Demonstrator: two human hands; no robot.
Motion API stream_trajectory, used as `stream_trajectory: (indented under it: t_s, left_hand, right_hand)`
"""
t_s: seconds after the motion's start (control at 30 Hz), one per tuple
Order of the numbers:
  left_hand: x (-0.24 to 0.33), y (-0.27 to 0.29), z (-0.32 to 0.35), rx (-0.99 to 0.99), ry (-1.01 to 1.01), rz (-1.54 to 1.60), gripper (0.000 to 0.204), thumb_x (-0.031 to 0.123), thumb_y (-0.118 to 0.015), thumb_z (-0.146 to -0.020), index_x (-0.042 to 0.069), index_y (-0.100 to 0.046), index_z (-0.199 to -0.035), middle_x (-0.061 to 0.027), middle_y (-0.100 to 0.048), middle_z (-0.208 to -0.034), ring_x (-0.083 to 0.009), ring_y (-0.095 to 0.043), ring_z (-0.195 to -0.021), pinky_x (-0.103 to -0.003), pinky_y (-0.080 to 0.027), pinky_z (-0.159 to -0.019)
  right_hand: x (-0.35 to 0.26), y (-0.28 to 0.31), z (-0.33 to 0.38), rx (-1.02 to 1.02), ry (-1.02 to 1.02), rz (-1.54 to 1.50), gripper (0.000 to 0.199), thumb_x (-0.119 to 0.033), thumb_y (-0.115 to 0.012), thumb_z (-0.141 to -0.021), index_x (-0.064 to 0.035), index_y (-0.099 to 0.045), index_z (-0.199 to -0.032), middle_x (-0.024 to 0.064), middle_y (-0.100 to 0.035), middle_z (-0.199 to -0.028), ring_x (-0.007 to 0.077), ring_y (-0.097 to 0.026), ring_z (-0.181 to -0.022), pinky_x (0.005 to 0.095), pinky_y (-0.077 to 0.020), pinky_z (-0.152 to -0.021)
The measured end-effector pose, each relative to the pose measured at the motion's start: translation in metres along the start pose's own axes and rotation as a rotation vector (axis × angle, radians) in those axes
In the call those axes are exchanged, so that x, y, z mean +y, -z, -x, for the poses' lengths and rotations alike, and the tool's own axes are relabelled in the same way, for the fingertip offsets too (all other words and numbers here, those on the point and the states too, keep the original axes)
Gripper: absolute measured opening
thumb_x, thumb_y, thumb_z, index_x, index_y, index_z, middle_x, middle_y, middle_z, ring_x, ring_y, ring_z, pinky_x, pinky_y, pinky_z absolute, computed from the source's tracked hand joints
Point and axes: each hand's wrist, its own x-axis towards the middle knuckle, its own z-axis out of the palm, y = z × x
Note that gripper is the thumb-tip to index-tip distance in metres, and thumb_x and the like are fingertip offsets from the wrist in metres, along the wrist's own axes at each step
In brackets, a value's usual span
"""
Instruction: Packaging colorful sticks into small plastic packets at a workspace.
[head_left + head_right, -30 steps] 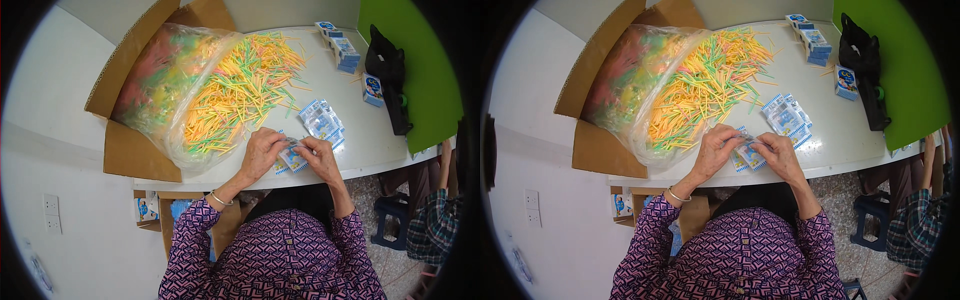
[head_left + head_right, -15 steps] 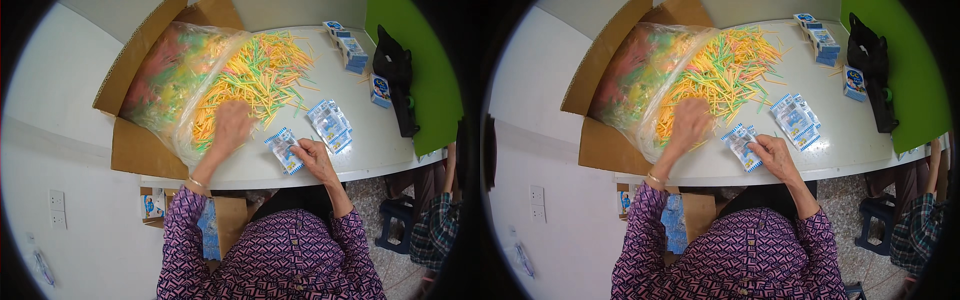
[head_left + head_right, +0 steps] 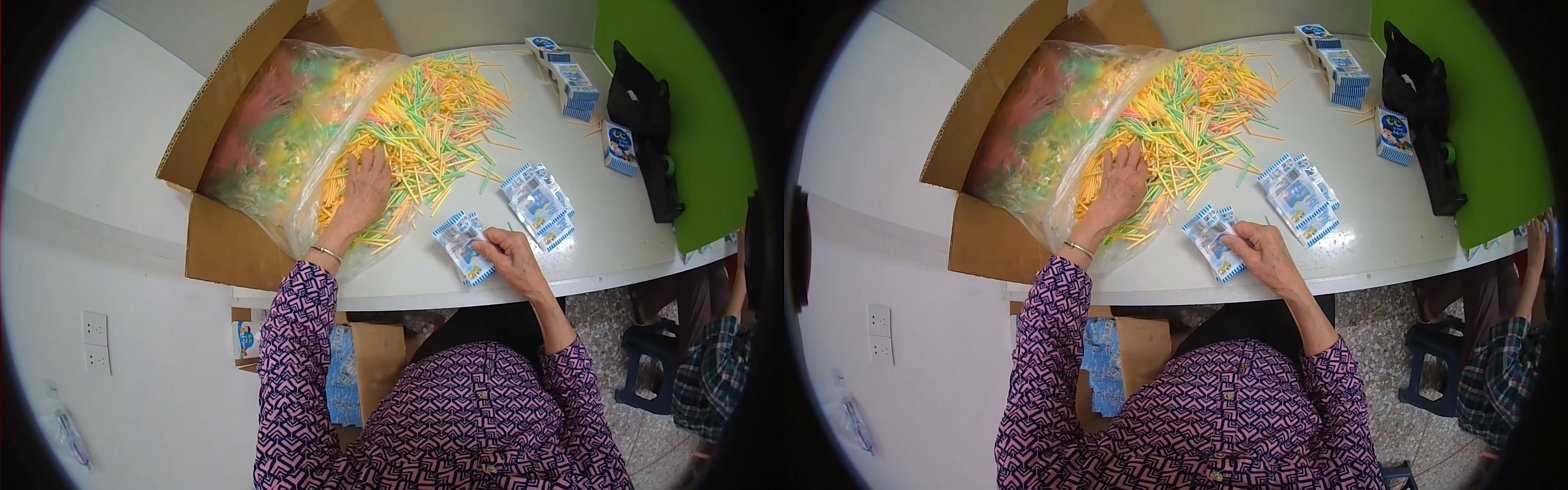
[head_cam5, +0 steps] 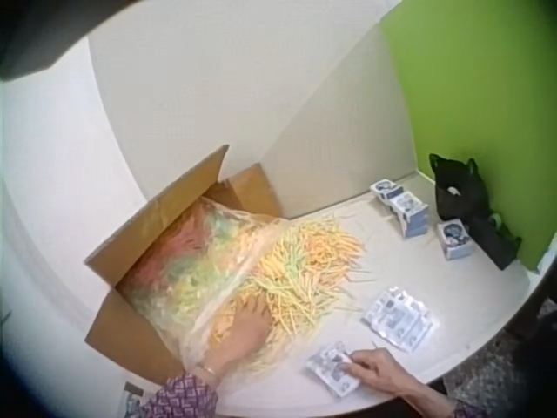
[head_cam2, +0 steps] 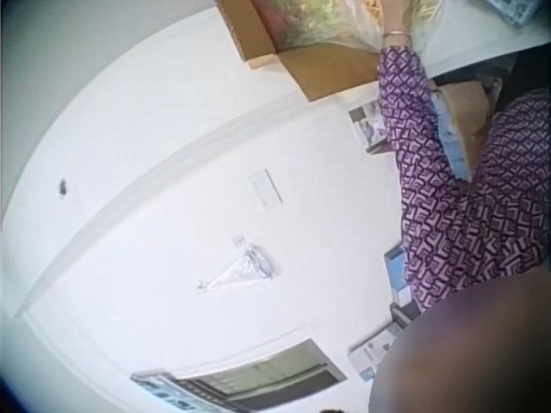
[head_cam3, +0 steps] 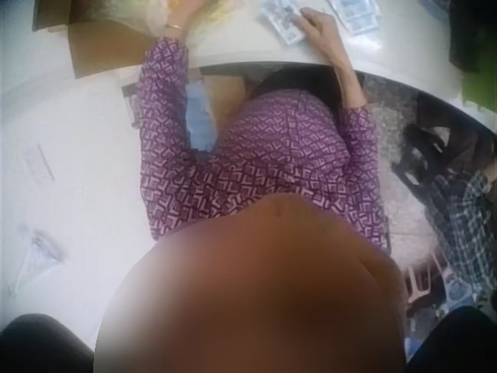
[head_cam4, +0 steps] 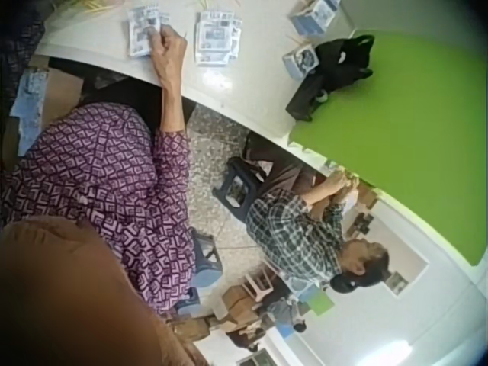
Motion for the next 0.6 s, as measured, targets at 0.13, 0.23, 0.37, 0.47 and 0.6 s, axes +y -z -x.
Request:
stream_trajectory:
  t_s: [0.13,0.23,0.37,0.47,0.6]
  left_hand:
    - [0.0021,0.0002,0.0003,0.039,-0.009,-0.009,0.017,0.007,-0.050,-0.079,-0.004,-0.056,-0.089,-0.0189,-0.046,-0.108,-0.0326,-0.042,-0.104,-0.051,-0.031,-0.091]
    - [0.0002,-0.0042,0.0019,0.104,0.006,-0.053,0.016,0.009,-0.050,-0.079,-0.002,-0.057,-0.087,-0.0168,-0.045,-0.100,-0.0310,-0.042,-0.099,-0.048,-0.032,-0.086]
    - [0.0011,-0.0045,0.0031,0.100,0.011,-0.053,0.015,0.010,-0.051,-0.078,-0.001,-0.058,-0.085,-0.0162,-0.046,-0.101,-0.0301,-0.042,-0.100,-0.048,-0.031,-0.087]
    - [0.0030,-0.0001,0.0017,-0.012,-0.034,-0.105,0.019,0.005,-0.052,-0.077,-0.005,-0.061,-0.090,-0.0223,-0.048,-0.113,-0.0343,-0.043,-0.111,-0.054,-0.032,-0.093]
    - [0.0048,0.0033,-0.0021,0.003,-0.026,-0.117,0.012,0.010,-0.051,-0.078,0.001,-0.060,-0.080,-0.0149,-0.049,-0.094,-0.0284,-0.044,-0.097,-0.048,-0.031,-0.085]
  right_hand:
    - [-0.0022,0.0017,0.0003,-0.006,0.004,0.025,0.027,-0.019,-0.062,-0.086,0.0051,-0.057,-0.074,0.0078,-0.045,-0.055,0.0125,-0.039,-0.052,0.0304,-0.0312,-0.049]
    - [-0.0042,0.0015,-0.0003,-0.009,0.008,0.025,0.027,-0.019,-0.061,-0.086,0.0049,-0.057,-0.074,0.0080,-0.046,-0.056,0.0133,-0.039,-0.052,0.0308,-0.0314,-0.049]
    - [0.0002,0.0003,0.0010,0.002,0.015,0.003,0.027,-0.020,-0.061,-0.087,0.0050,-0.058,-0.075,0.0075,-0.045,-0.056,0.0123,-0.039,-0.053,0.0305,-0.0314,-0.049]
    - [0.0013,0.0002,0.0006,0.013,0.020,-0.027,0.032,-0.021,-0.062,-0.087,0.0007,-0.050,-0.066,-0.0021,-0.037,-0.056,0.0055,-0.033,-0.056,0.0272,-0.0262,-0.047]
    - [-0.0013,0.0039,0.0023,0.013,0.000,-0.044,0.032,-0.021,-0.062,-0.087,0.0003,-0.050,-0.066,-0.0028,-0.037,-0.056,0.0049,-0.033,-0.055,0.0265,-0.0263,-0.047]
